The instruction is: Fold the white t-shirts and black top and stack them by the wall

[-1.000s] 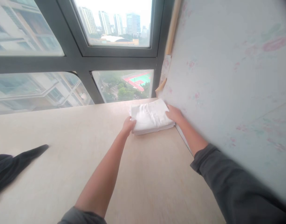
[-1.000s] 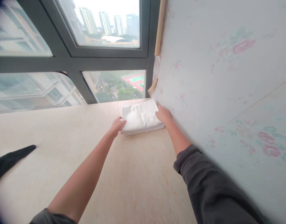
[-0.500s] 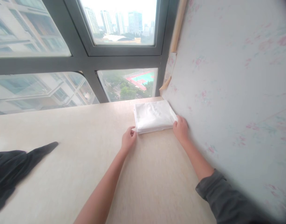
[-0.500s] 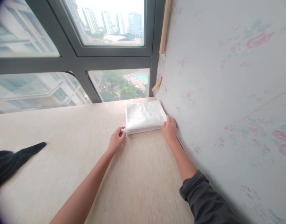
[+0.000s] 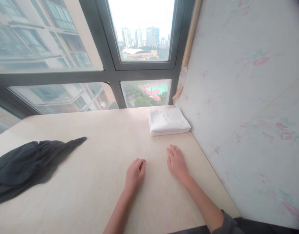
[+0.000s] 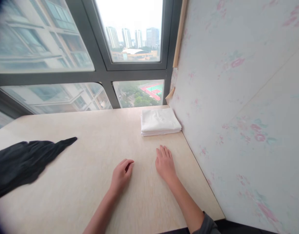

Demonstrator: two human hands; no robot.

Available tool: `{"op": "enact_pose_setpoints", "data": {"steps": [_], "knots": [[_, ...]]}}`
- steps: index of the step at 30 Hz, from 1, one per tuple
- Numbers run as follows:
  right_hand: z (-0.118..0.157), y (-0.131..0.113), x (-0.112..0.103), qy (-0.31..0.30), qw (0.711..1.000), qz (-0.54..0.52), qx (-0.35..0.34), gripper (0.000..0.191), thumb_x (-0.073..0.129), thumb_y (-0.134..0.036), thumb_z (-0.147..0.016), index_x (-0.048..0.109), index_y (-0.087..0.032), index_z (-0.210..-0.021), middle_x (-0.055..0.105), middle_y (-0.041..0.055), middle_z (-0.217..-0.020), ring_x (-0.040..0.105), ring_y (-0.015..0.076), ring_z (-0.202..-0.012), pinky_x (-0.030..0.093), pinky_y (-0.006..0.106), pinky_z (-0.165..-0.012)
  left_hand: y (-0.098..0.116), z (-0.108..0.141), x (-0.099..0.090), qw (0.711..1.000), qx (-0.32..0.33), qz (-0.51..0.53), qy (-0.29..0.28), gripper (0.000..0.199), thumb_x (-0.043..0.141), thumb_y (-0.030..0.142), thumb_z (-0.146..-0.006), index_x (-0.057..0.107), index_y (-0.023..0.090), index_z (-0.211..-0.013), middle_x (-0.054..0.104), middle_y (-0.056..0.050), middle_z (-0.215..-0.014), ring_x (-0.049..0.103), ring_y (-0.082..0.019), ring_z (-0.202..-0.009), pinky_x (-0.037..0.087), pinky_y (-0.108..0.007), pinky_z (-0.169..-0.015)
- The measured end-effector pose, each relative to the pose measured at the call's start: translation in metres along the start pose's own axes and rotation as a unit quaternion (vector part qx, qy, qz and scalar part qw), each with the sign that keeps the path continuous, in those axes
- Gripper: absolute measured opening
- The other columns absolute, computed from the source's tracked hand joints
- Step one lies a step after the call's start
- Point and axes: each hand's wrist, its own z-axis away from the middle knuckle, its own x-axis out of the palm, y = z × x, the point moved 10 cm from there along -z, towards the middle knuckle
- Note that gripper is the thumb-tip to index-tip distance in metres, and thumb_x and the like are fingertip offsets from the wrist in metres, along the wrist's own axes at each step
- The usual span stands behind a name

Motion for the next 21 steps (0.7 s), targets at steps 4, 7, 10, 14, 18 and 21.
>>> {"op": "enact_pose_setpoints", "data": {"steps": [4,7,10,14,18,21], "knots": [[0.014,-0.025,0.001,-0.027,1.0,-0.005,-0.009,0.046,0.039,-0.021,-0.097,0.055,-0.017,-0.14,0.044,0.0092,-0.154,0.036,0.0286,-0.143,0.027,0.047,-0.118,-0.01,0.034,-0.022,1.0,-0.012,-0.005,0.018,0.025,0.045,0.034,-0.094,0.067,0.021,-0.093,0.07,-0.004,-0.09,0.066,-0.018,-0.081,0.049,-0.031,-0.076],[0.021,-0.032,0.0,-0.036,0.999,-0.011,-0.012,0.047,0.038,-0.022,-0.097,0.055,-0.017,-0.141,0.043,0.009,-0.155,0.036,0.0283,-0.144,0.026,0.047,-0.118,-0.027,0.052,-0.046,0.998,-0.034,-0.011,0.042,0.027,0.046,0.037,-0.092,0.068,0.021,-0.093,0.073,-0.006,-0.093,0.067,-0.02,-0.085,0.051,-0.033,-0.077],[0.027,-0.034,-0.003,-0.039,0.999,-0.015,-0.016,0.047,0.039,-0.023,-0.097,0.055,-0.017,-0.141,0.043,0.0091,-0.155,0.036,0.0279,-0.144,0.026,0.046,-0.118,-0.051,0.063,-0.071,0.996,-0.064,-0.019,0.066,0.029,0.048,0.04,-0.09,0.069,0.021,-0.093,0.074,-0.007,-0.095,0.068,-0.022,-0.087,0.053,-0.035,-0.078],[0.034,-0.034,-0.006,-0.034,0.999,-0.013,-0.024,0.047,0.039,-0.023,-0.097,0.055,-0.016,-0.14,0.044,0.0099,-0.154,0.037,0.0284,-0.143,0.027,0.047,-0.118,-0.084,0.067,-0.103,0.99,-0.106,-0.029,0.091,0.031,0.05,0.044,-0.087,0.07,0.021,-0.092,0.075,-0.006,-0.096,0.069,-0.022,-0.087,0.053,-0.034,-0.08],[0.039,-0.033,-0.007,-0.02,0.999,-0.018,-0.031,0.046,0.04,-0.023,-0.097,0.056,-0.016,-0.139,0.045,0.0104,-0.153,0.037,0.0282,-0.142,0.028,0.047,-0.117,-0.114,0.065,-0.136,0.979,-0.155,-0.055,0.124,0.034,0.05,0.045,-0.085,0.071,0.021,-0.094,0.076,-0.007,-0.097,0.069,-0.023,-0.086,0.052,-0.033,-0.08],[0.041,-0.032,-0.008,-0.011,0.999,-0.02,-0.034,0.046,0.041,-0.023,-0.096,0.057,-0.017,-0.138,0.046,0.0106,-0.152,0.038,0.0284,-0.142,0.029,0.048,-0.117,-0.131,0.062,-0.155,0.967,-0.189,-0.083,0.148,0.034,0.049,0.044,-0.084,0.071,0.02,-0.094,0.076,-0.007,-0.094,0.068,-0.024,-0.085,0.051,-0.034,-0.078]]}}
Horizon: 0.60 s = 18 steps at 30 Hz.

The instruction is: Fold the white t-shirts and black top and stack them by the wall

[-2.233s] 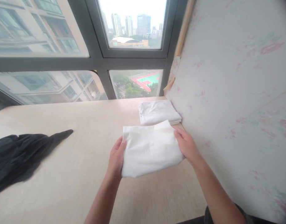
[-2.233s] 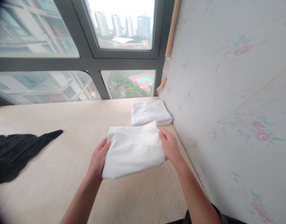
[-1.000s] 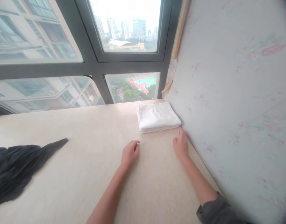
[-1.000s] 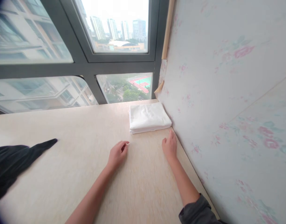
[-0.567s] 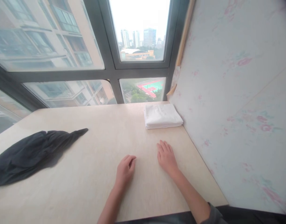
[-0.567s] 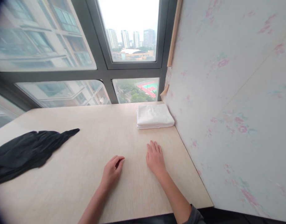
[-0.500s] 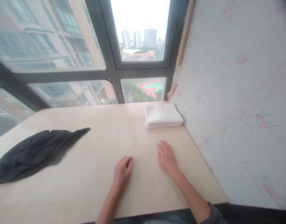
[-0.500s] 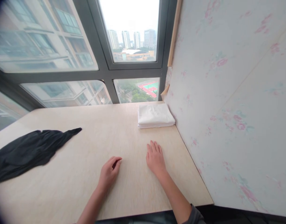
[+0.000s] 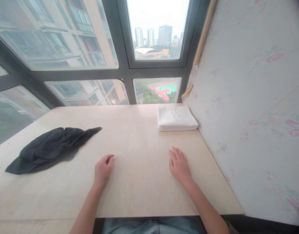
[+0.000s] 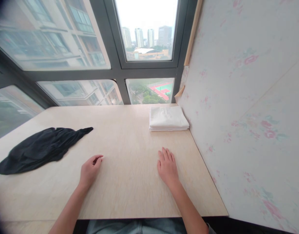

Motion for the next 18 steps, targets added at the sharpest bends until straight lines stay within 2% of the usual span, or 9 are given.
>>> {"op": "enact_pose_setpoints", "data": {"steps": [4,7,15,18], "knots": [[0.0,0.0,0.001,0.006,1.0,0.006,-0.007,0.046,0.041,-0.023,-0.095,0.057,-0.017,-0.137,0.046,0.0105,-0.152,0.037,0.0281,-0.142,0.03,0.048,-0.116,-0.006,-0.014,-0.002,0.999,-0.01,-0.034,0.003,0.032,0.049,0.042,-0.083,0.072,0.021,-0.093,0.075,-0.005,-0.089,0.067,-0.023,-0.079,0.048,-0.032,-0.074],[-0.009,0.002,0.006,-0.001,1.0,0.016,-0.018,0.046,0.041,-0.023,-0.095,0.056,-0.017,-0.138,0.046,0.01,-0.152,0.037,0.0274,-0.142,0.029,0.047,-0.116,-0.007,-0.022,0.002,0.998,-0.011,-0.056,-0.002,0.032,0.048,0.04,-0.084,0.073,0.022,-0.093,0.075,-0.004,-0.085,0.066,-0.022,-0.077,0.045,-0.03,-0.072],[-0.092,0.02,0.017,-0.004,0.999,0.031,0.006,0.042,0.043,-0.022,-0.095,0.059,-0.013,-0.132,0.05,0.015,-0.146,0.043,0.0275,-0.134,0.032,0.044,-0.114,-0.009,-0.038,0.006,0.997,-0.018,-0.079,-0.001,0.036,0.046,0.041,-0.086,0.073,0.021,-0.096,0.074,-0.004,-0.086,0.065,-0.02,-0.076,0.043,-0.029,-0.069],[-0.109,0.024,0.019,0.001,1.0,0.026,0.016,0.04,0.044,-0.022,-0.094,0.06,-0.013,-0.13,0.05,0.0158,-0.145,0.045,0.0278,-0.131,0.035,0.044,-0.112,-0.01,-0.038,0.006,0.996,-0.021,-0.082,0.003,0.036,0.046,0.041,-0.085,0.074,0.021,-0.095,0.074,-0.004,-0.084,0.065,-0.021,-0.075,0.044,-0.029,-0.069]]}}
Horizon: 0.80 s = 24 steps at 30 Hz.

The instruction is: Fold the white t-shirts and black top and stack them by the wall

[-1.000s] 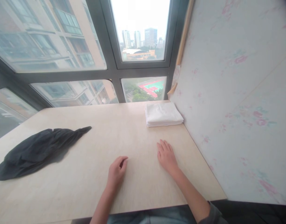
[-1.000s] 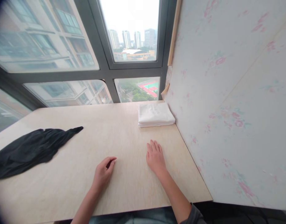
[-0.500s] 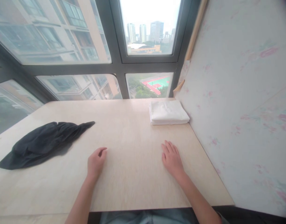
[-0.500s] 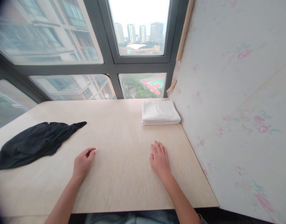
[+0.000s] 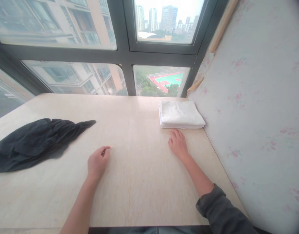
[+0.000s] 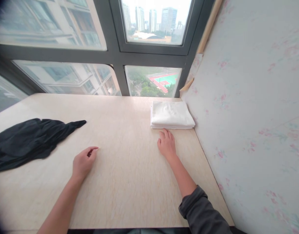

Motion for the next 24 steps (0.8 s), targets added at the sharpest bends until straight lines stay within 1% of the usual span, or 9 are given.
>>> {"op": "enact_pose_setpoints", "data": {"steps": [10,13,15,17,18,20,22,23,24], "knots": [[-0.002,0.006,0.007,0.015,1.0,-0.006,0.001,0.042,0.045,-0.021,-0.093,0.06,-0.013,-0.131,0.04,0.0182,-0.151,0.039,0.0317,-0.136,0.036,0.048,-0.11,-0.002,0.001,0.004,1.0,0.005,-0.008,-0.002,0.036,0.046,0.042,-0.086,0.073,0.022,-0.096,0.073,-0.003,-0.084,0.065,-0.02,-0.074,0.045,-0.029,-0.069],[-0.003,0.006,0.005,0.022,1.0,-0.004,0.002,0.042,0.045,-0.022,-0.092,0.06,-0.012,-0.13,0.037,0.0191,-0.154,0.037,0.0325,-0.139,0.036,0.047,-0.111,0.001,-0.004,0.001,0.999,0.037,-0.006,0.011,0.033,0.046,0.039,-0.087,0.072,0.021,-0.096,0.073,-0.003,-0.092,0.064,-0.018,-0.075,0.047,-0.029,-0.073],[-0.002,0.007,0.005,0.024,1.0,-0.01,0.002,0.041,0.046,-0.022,-0.092,0.061,-0.011,-0.129,0.035,0.0191,-0.155,0.036,0.0325,-0.14,0.036,0.047,-0.111,0.002,-0.008,-0.012,0.995,0.072,-0.037,0.057,0.032,0.044,0.036,-0.089,0.07,0.02,-0.1,0.071,-0.003,-0.104,0.064,-0.016,-0.077,0.049,-0.028,-0.078],[-0.002,0.008,0.004,0.027,0.999,-0.016,0.003,0.041,0.046,-0.022,-0.092,0.062,-0.011,-0.128,0.034,0.0191,-0.155,0.035,0.0324,-0.141,0.036,0.047,-0.112,-0.004,-0.014,-0.031,0.985,0.097,-0.085,0.114,0.034,0.042,0.033,-0.091,0.068,0.017,-0.105,0.067,-0.005,-0.114,0.064,-0.018,-0.092,0.049,-0.031,-0.09],[-0.002,0.008,0.004,0.029,0.999,-0.018,0.003,0.041,0.047,-0.022,-0.091,0.062,-0.01,-0.128,0.033,0.0192,-0.156,0.034,0.0324,-0.141,0.035,0.047,-0.113,-0.01,-0.017,-0.043,0.978,0.1,-0.113,0.143,0.034,0.042,0.031,-0.092,0.067,0.016,-0.108,0.065,-0.007,-0.119,0.063,-0.021,-0.104,0.047,-0.036,-0.098],[-0.003,0.009,0.004,0.032,0.999,-0.021,0.004,0.042,0.048,-0.021,-0.09,0.061,-0.01,-0.128,0.033,0.0195,-0.156,0.033,0.0332,-0.142,0.035,0.048,-0.113,-0.029,-0.024,-0.072,0.962,0.09,-0.163,0.198,0.037,0.044,0.031,-0.091,0.062,0.014,-0.118,0.057,-0.01,-0.135,0.052,-0.031,-0.127,0.04,-0.051,-0.108],[-0.004,0.009,0.004,0.033,0.999,-0.022,0.004,0.043,0.048,-0.021,-0.09,0.06,-0.011,-0.13,0.032,0.0197,-0.156,0.032,0.034,-0.142,0.035,0.05,-0.113,-0.051,-0.031,-0.102,0.949,0.053,-0.2,0.237,0.046,0.047,0.037,-0.092,0.052,0.018,-0.133,0.045,-0.01,-0.149,0.042,-0.041,-0.135,0.038,-0.064,-0.105],[-0.004,0.008,0.004,0.033,0.999,-0.022,0.003,0.044,0.048,-0.021,-0.09,0.059,-0.011,-0.13,0.032,0.0198,-0.156,0.032,0.0342,-0.142,0.035,0.051,-0.113,-0.063,-0.033,-0.116,0.947,0.025,-0.204,0.247,0.05,0.048,0.043,-0.092,0.049,0.022,-0.137,0.045,-0.009,-0.149,0.042,-0.043,-0.134,0.039,-0.067,-0.101],[-0.004,0.008,0.004,0.036,0.999,-0.023,0.002,0.044,0.048,-0.021,-0.09,0.059,-0.01,-0.131,0.033,0.02,-0.156,0.032,0.0343,-0.142,0.036,0.051,-0.113,-0.073,-0.036,-0.125,0.95,-0.004,-0.195,0.243,0.051,0.047,0.048,-0.093,0.049,0.025,-0.137,0.051,-0.009,-0.144,0.046,-0.044,-0.13,0.042,-0.067,-0.096]]}}
